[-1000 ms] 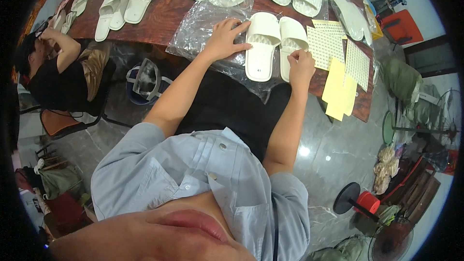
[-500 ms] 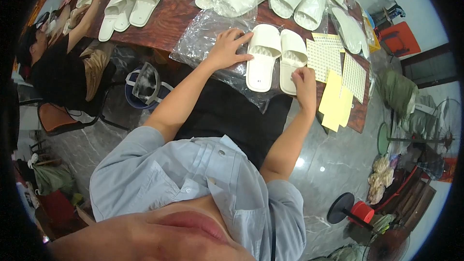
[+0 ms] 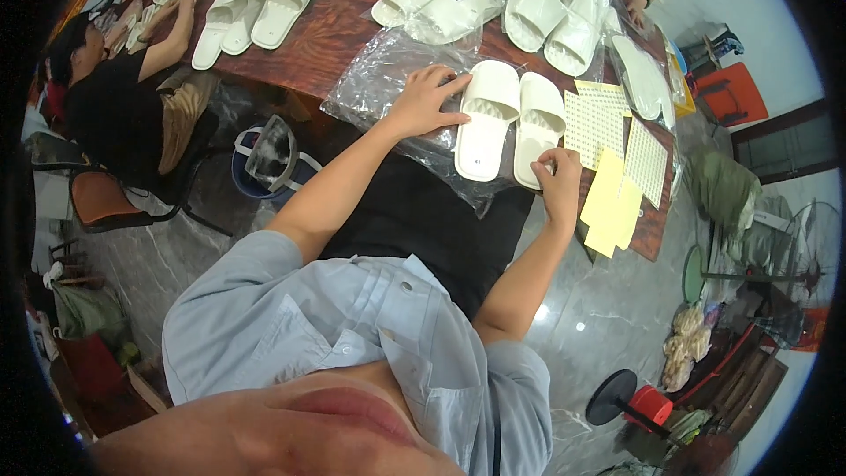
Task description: Packing white slippers into plastic bags at a factory table.
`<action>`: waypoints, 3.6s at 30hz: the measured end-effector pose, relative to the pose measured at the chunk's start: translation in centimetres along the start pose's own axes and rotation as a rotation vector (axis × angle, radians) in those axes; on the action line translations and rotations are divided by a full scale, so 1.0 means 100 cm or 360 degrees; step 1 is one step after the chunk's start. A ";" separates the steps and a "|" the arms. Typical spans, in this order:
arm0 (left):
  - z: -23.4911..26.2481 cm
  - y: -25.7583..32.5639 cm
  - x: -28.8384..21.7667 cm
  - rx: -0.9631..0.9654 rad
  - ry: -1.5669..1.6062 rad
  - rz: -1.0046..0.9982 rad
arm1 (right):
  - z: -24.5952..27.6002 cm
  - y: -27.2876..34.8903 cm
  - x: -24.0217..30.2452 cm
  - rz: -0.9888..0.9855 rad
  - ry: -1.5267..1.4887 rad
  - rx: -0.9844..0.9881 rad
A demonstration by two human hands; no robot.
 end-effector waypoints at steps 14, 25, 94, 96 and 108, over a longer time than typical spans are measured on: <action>0.039 -0.027 -0.075 -0.0121 -0.0343 -0.0458 | 0.000 -0.005 -0.018 0.0103 -0.0115 -0.0038; -0.039 -0.090 -0.063 0.0517 -0.0551 -0.0442 | -0.001 0.001 -0.013 -0.0024 -0.0341 -0.0021; 0.160 -0.043 0.017 0.0055 -0.0264 -0.0527 | -0.076 -0.060 0.099 0.0324 0.1324 0.0223; 0.112 -0.026 -0.006 0.0372 -0.0298 -0.0464 | -0.077 -0.066 0.098 0.0701 0.1271 0.0144; 0.064 -0.003 -0.018 0.0814 -0.0399 -0.0329 | -0.093 -0.083 0.062 0.0749 0.0996 0.0154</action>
Point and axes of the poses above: each hand's wrist, its own y-axis away from the middle knuckle, its own z-axis out of the back of the hand, x = y × z, the point moved 3 cm from there along -y, towards the middle knuckle, and after that the axes turned 1 degree about z, right-handed, at the moved point
